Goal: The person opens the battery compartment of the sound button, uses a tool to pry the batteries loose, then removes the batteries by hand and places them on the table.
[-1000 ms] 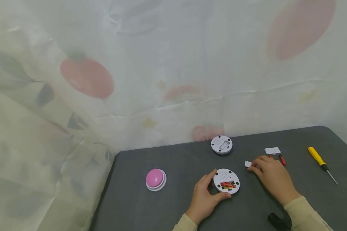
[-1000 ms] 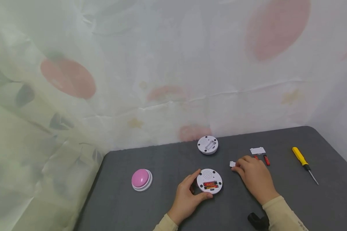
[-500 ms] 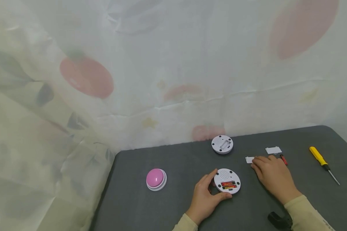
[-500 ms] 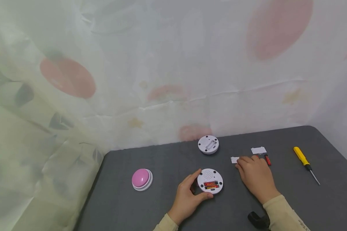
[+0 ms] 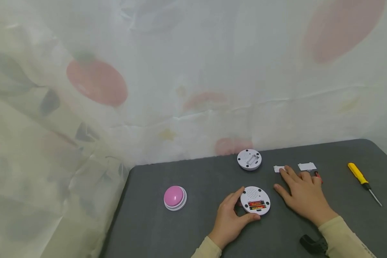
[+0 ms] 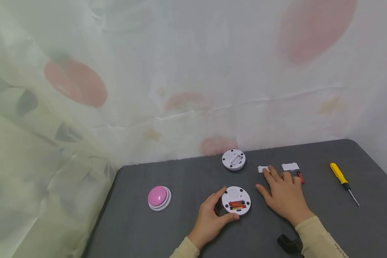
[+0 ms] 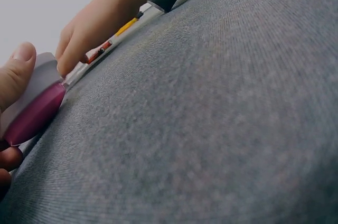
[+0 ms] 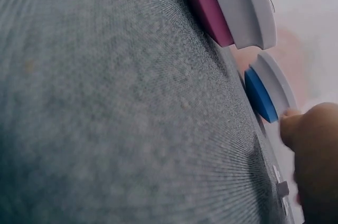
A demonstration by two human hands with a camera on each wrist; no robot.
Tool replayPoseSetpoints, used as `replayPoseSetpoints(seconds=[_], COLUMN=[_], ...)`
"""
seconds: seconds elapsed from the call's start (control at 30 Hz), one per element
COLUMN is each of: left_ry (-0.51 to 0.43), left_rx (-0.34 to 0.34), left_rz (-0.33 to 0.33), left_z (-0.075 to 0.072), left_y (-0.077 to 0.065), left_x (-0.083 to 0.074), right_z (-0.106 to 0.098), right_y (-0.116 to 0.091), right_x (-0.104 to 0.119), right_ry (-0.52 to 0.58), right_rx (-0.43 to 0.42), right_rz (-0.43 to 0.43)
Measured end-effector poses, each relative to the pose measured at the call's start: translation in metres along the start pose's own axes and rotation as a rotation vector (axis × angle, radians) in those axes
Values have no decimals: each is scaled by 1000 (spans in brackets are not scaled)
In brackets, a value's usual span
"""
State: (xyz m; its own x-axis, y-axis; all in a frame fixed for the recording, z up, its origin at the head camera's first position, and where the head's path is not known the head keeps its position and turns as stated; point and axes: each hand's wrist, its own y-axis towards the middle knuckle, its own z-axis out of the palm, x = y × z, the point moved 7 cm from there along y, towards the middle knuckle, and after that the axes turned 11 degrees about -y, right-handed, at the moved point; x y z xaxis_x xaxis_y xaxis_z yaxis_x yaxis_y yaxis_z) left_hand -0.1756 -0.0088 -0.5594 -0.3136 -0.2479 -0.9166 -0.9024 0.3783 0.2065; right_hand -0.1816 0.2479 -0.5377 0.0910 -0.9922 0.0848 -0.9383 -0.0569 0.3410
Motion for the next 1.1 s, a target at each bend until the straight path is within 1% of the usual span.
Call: replayPoseSetpoints(seconds=[0.07, 0.2, 0.27, 0.37, 0.47, 0.53, 0.57, 0.63, 0.7, 0.8, 0.87, 0.93, 1.03, 1.1], left_ry=[13, 39, 42, 44, 44, 47, 47, 44, 43, 45, 51, 60, 66, 68], left_rx=[1, -7, -16, -27, -26, -24, -22, -20, -20, -21, -21, -23, -27, -28], left_rz=[-4, -19, -25, -28, -22, -20, -19, -20, -20, -16, -11, -2, 9, 15], left_z=[0, 0, -1, -2, -1, -1, 0, 0, 0, 0, -1, -1, -1, -1], left_y=[0, -1, -1, -2, -2, -2, -1, -1, -1, 0, 0, 0, 0, -1], left_x=[0, 1, 1, 0, -1, -1, -1, -1, -1, -1, -1, 0, 0, 1], right_z=[-6, -25, -35, -44, -50, -49, -48, -45, -40, -35, -33, -30, -26, -24], right_y=[1, 2, 2, 2, -2, -6, -7, -11, -17, -23, -27, -30, -33, -34], right_x=[0, 1, -2, -18, -45, -68, -79, -101, -120, -141, -151, -156, -160, -160], right_ry=[40, 143, 151, 131, 101, 87, 76, 52, 24, 7, 0, -6, -19, -24], right_rx=[-66, -289, -384, -442, -436, -365, -309, -186, -31, 137, 241, 338, 439, 471], right_rz=[15, 7, 2, 51, 161, 274, 338, 459, 578, 700, 756, 785, 786, 771])
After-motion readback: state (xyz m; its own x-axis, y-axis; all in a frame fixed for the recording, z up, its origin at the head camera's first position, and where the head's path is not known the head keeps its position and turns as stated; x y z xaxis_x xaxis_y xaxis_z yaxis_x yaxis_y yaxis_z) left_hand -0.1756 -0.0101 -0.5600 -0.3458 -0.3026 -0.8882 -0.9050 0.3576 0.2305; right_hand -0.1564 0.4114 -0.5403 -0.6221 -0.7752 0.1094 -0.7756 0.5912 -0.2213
